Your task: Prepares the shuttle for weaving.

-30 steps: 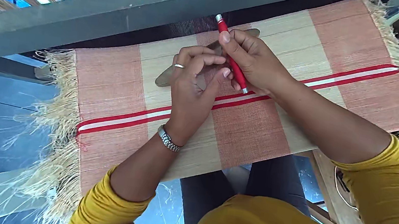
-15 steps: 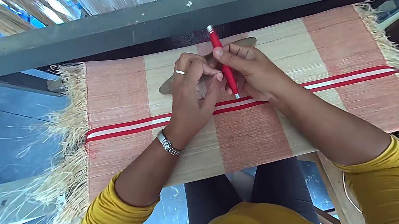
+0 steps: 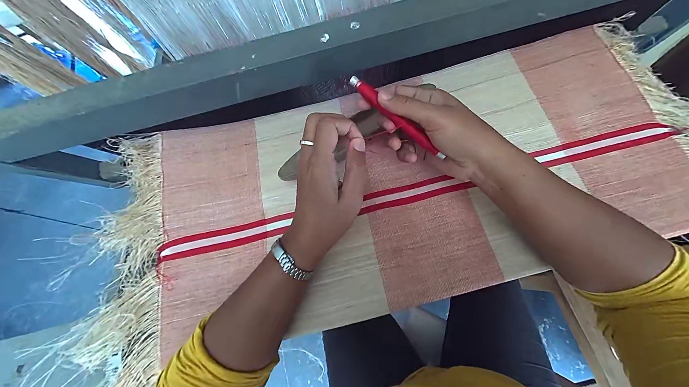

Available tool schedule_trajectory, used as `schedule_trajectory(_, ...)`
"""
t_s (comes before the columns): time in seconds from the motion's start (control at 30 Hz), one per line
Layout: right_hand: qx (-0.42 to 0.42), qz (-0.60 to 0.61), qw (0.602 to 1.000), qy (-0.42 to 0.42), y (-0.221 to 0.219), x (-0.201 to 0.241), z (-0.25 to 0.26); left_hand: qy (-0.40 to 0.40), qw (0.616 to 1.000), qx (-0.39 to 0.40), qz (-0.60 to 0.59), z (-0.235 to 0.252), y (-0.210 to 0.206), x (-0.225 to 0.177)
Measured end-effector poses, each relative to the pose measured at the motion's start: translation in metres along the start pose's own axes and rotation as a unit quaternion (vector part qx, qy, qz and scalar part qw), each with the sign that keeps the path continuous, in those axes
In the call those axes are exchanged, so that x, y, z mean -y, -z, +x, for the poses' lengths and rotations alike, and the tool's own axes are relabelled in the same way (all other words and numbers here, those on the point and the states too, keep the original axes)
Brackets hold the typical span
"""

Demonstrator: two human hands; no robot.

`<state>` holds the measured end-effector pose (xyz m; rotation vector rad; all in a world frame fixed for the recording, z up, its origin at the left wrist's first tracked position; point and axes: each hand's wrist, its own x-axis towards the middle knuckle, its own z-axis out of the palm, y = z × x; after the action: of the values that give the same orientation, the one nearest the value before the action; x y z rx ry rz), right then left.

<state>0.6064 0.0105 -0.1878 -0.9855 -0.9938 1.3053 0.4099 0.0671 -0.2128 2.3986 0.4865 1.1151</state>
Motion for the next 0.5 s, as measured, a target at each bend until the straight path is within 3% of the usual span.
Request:
schedule_trajectory(0.23,0.014,0.044,0.998,0.039,0.005,0.006,-0.002,-0.017,0.999,-0.019,-0.030,0.001,0.001,0.002)
schedule_trajectory(0.5,0.026,0.039,0.999,0.026,0.016,0.014,0.000,-0.016,0.997,-0.015,-0.080,0.000,0.002,0.006)
